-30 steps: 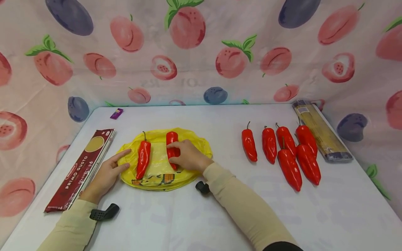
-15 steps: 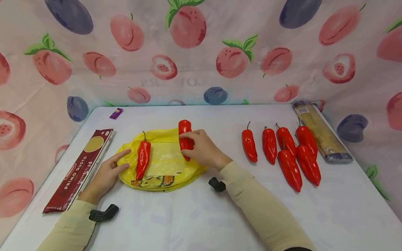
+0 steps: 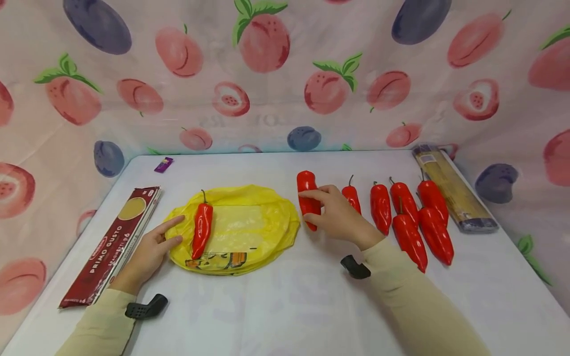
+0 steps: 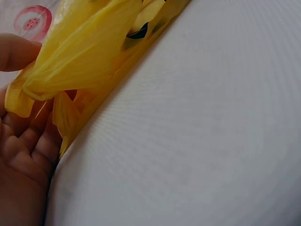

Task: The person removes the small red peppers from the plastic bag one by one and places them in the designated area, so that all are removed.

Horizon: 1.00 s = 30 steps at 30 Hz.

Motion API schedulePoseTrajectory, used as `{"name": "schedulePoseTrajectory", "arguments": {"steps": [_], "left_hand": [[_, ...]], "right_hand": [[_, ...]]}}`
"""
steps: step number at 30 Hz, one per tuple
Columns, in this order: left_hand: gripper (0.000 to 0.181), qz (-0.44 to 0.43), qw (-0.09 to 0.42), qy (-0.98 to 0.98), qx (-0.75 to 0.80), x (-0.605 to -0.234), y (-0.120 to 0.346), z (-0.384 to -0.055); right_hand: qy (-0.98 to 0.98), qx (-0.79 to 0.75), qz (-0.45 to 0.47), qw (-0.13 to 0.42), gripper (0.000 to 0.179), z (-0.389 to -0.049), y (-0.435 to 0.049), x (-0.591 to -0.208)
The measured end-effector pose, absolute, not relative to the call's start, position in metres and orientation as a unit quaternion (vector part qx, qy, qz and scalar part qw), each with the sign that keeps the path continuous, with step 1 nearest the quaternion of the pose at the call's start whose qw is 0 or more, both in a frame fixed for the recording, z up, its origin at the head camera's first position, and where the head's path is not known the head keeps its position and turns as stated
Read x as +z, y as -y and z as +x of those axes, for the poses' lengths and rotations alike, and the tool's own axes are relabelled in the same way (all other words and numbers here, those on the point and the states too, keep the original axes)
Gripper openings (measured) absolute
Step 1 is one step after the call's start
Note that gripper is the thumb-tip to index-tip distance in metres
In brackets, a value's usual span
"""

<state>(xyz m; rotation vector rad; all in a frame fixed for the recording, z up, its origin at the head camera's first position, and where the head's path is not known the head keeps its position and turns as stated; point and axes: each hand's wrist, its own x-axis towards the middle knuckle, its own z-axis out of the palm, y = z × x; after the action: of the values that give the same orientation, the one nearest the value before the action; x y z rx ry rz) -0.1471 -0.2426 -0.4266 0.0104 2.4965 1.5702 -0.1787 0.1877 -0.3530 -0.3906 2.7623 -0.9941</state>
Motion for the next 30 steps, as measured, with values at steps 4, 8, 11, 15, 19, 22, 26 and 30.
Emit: {"name": "schedulePoseTrajectory", "arguments": {"steps": [4, 8, 11, 15, 19, 22, 26, 30], "left_hand": [[0.057, 0.005, 0.096, -0.845, 0.525, -0.426, 0.244, -0.148], [0.056, 0.007, 0.094, -0.848, 0.521, -0.425, 0.244, -0.149], [0.056, 0.007, 0.092, -0.850, 0.519, -0.424, 0.244, -0.149], [0.056, 0.001, 0.094, -0.850, 0.518, -0.423, 0.243, -0.147], [0.056, -0.002, 0.096, -0.849, 0.520, -0.423, 0.242, -0.146], [0.056, -0.003, 0.095, -0.849, 0.520, -0.423, 0.241, -0.146], [0.057, -0.004, 0.094, -0.850, 0.519, -0.424, 0.241, -0.146], [0.057, 0.000, 0.094, -0.848, 0.521, -0.425, 0.241, -0.147]], "right_hand": [[-0.938, -0.314, -0.121, 0.086, 0.061, -0.171, -0.210, -0.349], [-0.945, -0.294, -0.119, 0.077, 0.062, -0.162, -0.229, -0.348], [-0.949, -0.285, -0.117, 0.074, 0.063, -0.155, -0.242, -0.349], [-0.951, -0.279, -0.109, 0.075, 0.064, -0.147, -0.256, -0.351], [-0.952, -0.277, -0.099, 0.081, 0.066, -0.139, -0.268, -0.354], [-0.952, -0.278, -0.094, 0.085, 0.066, -0.134, -0.276, -0.357], [-0.952, -0.280, -0.085, 0.089, 0.067, -0.128, -0.286, -0.362], [-0.953, -0.281, -0.073, 0.092, 0.068, -0.124, -0.294, -0.367]]}}
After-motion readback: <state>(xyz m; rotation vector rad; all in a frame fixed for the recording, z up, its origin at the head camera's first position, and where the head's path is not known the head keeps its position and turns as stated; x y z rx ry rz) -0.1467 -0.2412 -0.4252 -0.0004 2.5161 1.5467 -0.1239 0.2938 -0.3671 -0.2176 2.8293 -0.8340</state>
